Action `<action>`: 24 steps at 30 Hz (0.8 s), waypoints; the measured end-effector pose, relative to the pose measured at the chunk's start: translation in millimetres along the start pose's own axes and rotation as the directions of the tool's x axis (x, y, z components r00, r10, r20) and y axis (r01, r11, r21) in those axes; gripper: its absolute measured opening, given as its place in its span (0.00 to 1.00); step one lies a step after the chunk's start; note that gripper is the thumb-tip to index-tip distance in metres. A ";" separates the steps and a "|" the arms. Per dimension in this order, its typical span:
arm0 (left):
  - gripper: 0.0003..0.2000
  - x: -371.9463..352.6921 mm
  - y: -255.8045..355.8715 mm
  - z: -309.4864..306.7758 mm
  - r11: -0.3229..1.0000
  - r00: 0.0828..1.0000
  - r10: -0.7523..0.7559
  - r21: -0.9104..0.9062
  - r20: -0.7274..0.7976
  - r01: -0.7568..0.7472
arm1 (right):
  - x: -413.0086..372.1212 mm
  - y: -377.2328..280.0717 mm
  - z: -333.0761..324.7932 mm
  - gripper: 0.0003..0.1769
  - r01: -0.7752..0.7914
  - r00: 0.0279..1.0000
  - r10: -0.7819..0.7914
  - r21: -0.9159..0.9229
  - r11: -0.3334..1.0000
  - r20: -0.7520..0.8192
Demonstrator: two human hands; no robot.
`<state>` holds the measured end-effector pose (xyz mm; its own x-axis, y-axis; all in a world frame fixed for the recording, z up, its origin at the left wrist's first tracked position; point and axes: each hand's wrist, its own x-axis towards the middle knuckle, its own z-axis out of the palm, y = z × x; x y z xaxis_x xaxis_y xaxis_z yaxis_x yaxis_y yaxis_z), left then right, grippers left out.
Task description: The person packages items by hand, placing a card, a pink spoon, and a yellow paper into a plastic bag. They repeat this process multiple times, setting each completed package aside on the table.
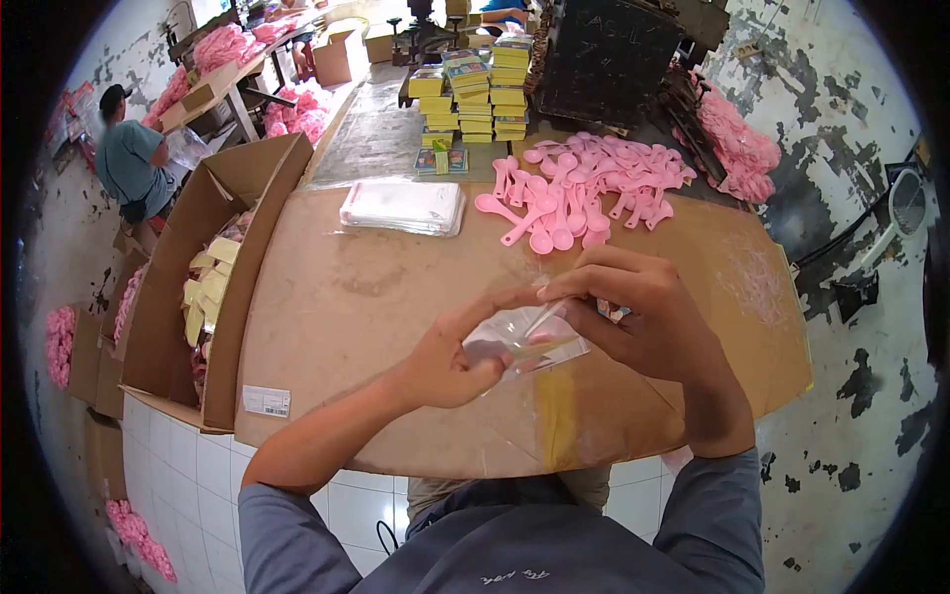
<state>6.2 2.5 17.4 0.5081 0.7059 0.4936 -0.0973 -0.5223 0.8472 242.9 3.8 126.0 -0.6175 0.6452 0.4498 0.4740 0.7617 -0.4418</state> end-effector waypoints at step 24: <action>0.22 0.0 15.2 10.5 0.888 0.971 -0.195 0.396 -0.136 0.234 | 8.4 13.8 55.5 0.13 0.263 0.933 -0.356 -0.570 0.778 -0.057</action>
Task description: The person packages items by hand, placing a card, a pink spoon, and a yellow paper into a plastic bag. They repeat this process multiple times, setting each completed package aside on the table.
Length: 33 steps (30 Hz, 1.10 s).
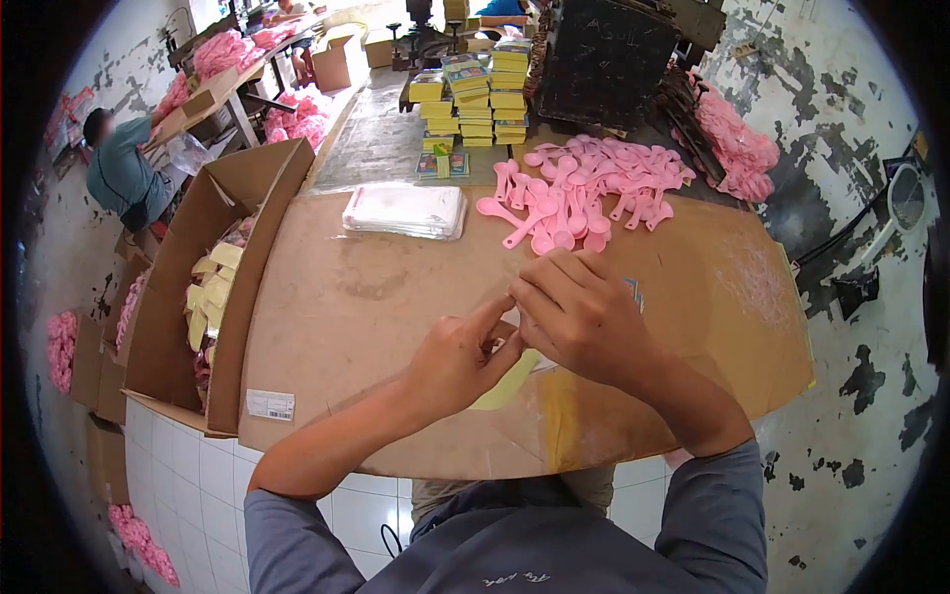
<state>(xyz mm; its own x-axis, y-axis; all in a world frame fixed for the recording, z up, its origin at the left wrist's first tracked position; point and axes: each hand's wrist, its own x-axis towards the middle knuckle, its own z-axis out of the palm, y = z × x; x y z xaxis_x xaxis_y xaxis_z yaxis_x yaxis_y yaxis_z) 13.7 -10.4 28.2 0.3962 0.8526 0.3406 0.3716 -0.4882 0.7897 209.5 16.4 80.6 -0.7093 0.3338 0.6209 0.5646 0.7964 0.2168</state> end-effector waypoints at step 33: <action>0.18 19.7 -35.0 6.8 0.723 0.942 -0.265 -0.604 0.205 0.335 | -256.5 199.0 -99.8 0.22 -0.889 0.457 0.869 0.077 0.451 0.190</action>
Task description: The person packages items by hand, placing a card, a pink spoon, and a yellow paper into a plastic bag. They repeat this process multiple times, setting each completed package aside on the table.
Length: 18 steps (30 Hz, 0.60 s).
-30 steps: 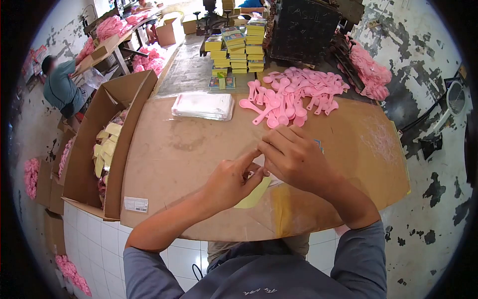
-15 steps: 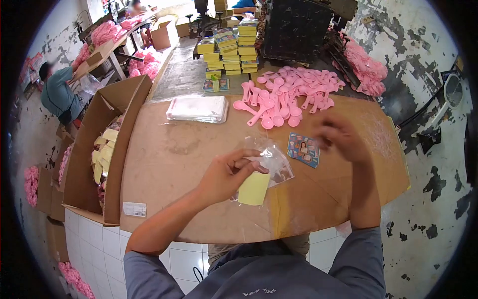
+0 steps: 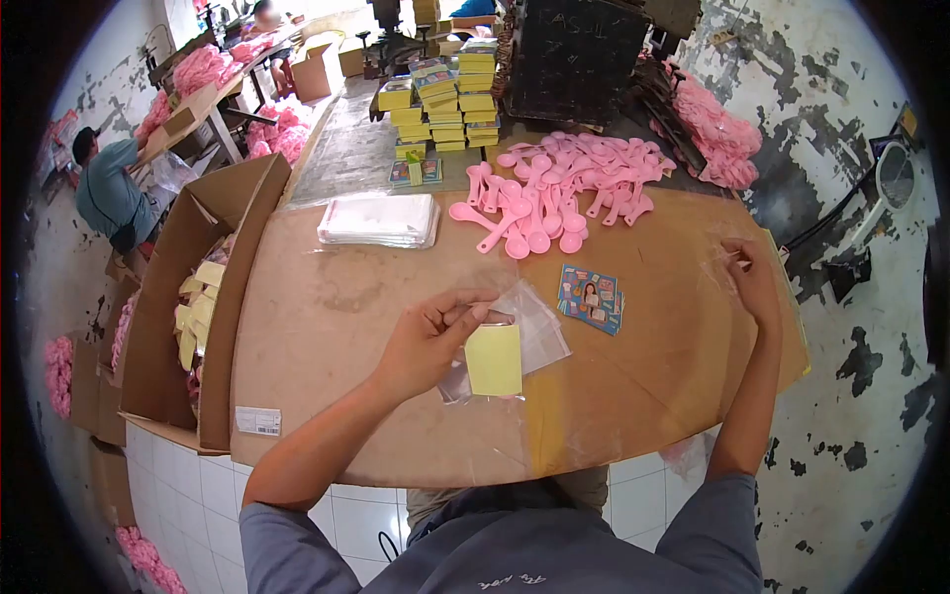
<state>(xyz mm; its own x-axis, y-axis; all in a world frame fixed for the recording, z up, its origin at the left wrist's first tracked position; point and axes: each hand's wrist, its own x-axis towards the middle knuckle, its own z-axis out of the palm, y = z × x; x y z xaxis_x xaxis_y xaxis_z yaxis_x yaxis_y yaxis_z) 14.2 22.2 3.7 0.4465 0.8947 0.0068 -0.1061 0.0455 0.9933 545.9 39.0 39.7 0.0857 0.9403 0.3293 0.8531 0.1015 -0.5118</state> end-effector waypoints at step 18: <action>0.12 -1.7 -3.3 4.2 0.996 0.995 0.049 0.078 -0.091 -0.042 | -22.1 -205.1 111.0 0.17 0.370 0.839 -0.489 0.408 0.835 0.240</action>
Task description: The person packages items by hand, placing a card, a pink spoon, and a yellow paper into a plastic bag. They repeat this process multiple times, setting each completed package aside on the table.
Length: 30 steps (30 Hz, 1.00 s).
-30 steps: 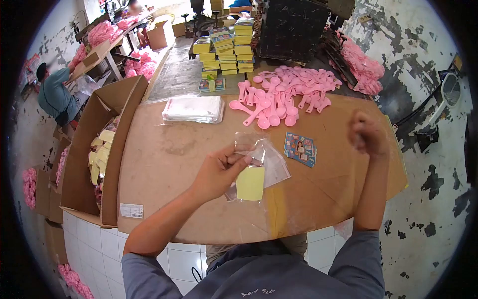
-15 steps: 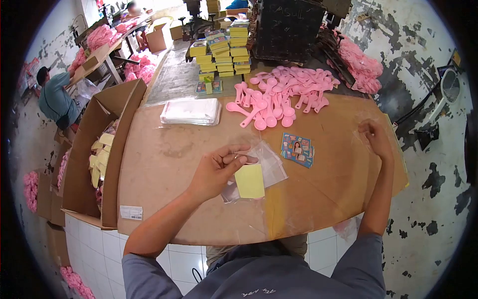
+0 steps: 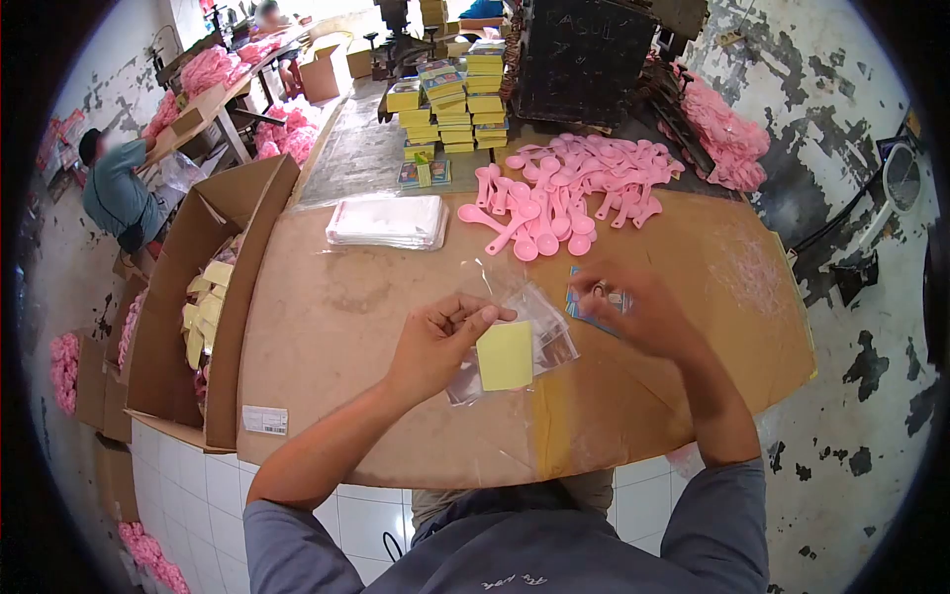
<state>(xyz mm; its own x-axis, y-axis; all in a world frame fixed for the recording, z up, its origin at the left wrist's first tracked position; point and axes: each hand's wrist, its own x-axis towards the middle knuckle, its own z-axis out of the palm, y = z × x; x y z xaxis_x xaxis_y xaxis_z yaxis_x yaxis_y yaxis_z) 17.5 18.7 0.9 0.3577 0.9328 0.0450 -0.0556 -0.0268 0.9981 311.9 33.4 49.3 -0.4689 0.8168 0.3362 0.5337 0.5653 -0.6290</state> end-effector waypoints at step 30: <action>0.11 0.1 -14.9 4.1 0.999 0.999 -0.015 -0.040 -0.047 0.013 | 0.6 14.8 68.5 0.08 -0.267 0.953 0.282 0.746 0.611 0.110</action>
<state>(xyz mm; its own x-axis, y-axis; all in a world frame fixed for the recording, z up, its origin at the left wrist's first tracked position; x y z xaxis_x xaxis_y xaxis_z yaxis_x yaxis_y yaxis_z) 22.2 17.7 -13.8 0.3145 0.9488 0.0282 -0.0878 -0.0005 0.9961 271.4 34.4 -7.8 -0.3736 0.9253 0.0659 -0.0738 0.0412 -0.9964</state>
